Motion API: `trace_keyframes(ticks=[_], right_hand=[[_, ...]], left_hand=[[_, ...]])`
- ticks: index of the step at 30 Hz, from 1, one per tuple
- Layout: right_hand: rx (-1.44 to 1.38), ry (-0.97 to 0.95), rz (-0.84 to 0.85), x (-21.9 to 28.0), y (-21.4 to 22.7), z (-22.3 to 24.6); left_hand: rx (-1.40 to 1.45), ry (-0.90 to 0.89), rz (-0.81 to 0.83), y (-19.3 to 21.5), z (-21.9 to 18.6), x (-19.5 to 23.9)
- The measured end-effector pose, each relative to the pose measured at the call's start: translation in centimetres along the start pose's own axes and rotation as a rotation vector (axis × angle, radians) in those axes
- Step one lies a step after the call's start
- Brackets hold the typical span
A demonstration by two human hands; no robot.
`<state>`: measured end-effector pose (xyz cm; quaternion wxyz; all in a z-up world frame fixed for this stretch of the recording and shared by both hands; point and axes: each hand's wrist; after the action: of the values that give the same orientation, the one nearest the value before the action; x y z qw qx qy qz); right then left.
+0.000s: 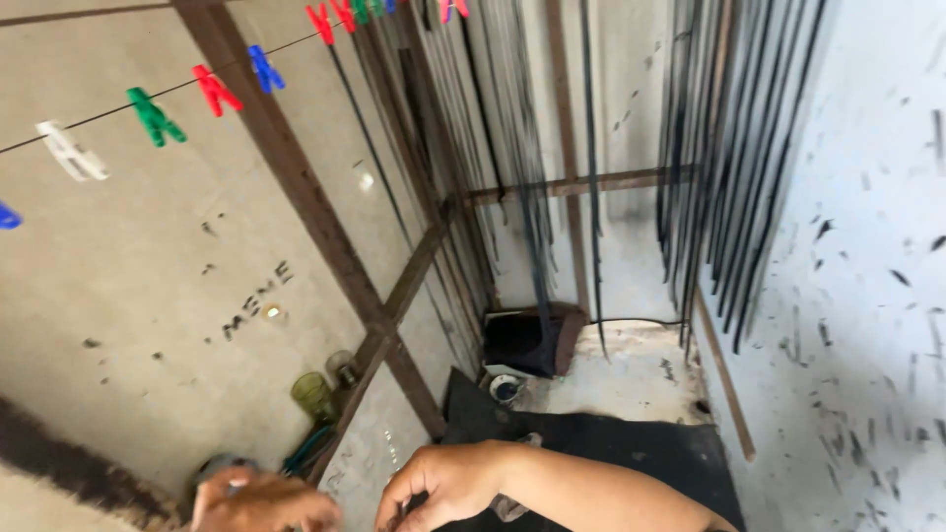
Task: Applying edge finish to leather straps by pulling them through a manual applicator tool and hanging them to dry.
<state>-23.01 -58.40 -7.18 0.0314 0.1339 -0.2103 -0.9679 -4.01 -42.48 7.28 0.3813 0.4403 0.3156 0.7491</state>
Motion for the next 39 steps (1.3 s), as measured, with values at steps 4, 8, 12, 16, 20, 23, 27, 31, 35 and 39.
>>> trace_keyframes(ticks=[4,8,12,16,20,23,27,31,35,39], right_hand=[[0.131,-0.100,-0.231,2.8,2.5,2.8],[0.217,-0.327,-0.466,5.0,5.3,5.1],[0.181,-0.316,-0.597,7.6,8.5,4.7],[0.135,-0.235,-0.777,9.8,11.5,4.4],[0.135,-0.193,-0.932,11.9,15.0,3.8],[0.169,-0.169,-1.063,13.7,17.4,3.0],[0.148,-0.181,-1.188,16.0,20.2,3.1],[0.314,-0.262,-1.276,17.9,22.3,5.5],[0.401,-0.180,-1.318,21.7,24.3,6.9],[0.508,-0.192,-1.459,24.5,25.4,9.2]], left_hand=[[0.752,-0.405,-1.137,2.4,0.9,-1.1],[0.932,-0.318,-1.051,5.4,0.5,-2.0],[0.936,-0.454,-1.078,7.4,-0.2,-5.3],[0.959,-0.385,-0.943,9.6,-1.3,-8.9],[0.916,-0.605,-1.121,10.9,-1.8,-15.0],[0.928,-0.752,-1.233,12.7,-2.8,-18.7],[0.958,-0.868,-1.250,16.4,-5.0,-23.7],[0.872,-1.028,-1.135,21.9,-7.3,-26.1],[0.943,-1.124,-0.978,26.6,-11.1,-25.8],[0.967,-1.385,-0.982,31.5,-15.2,-25.1]])
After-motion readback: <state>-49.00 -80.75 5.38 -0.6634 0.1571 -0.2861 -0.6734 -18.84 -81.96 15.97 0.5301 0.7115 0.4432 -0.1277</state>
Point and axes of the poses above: each hand's wrist, its own x-axis away from the middle knuckle, its own y-axis out of the back of the hand, z = x × y, and after that the axes turned 6 degrees about x, right-handed
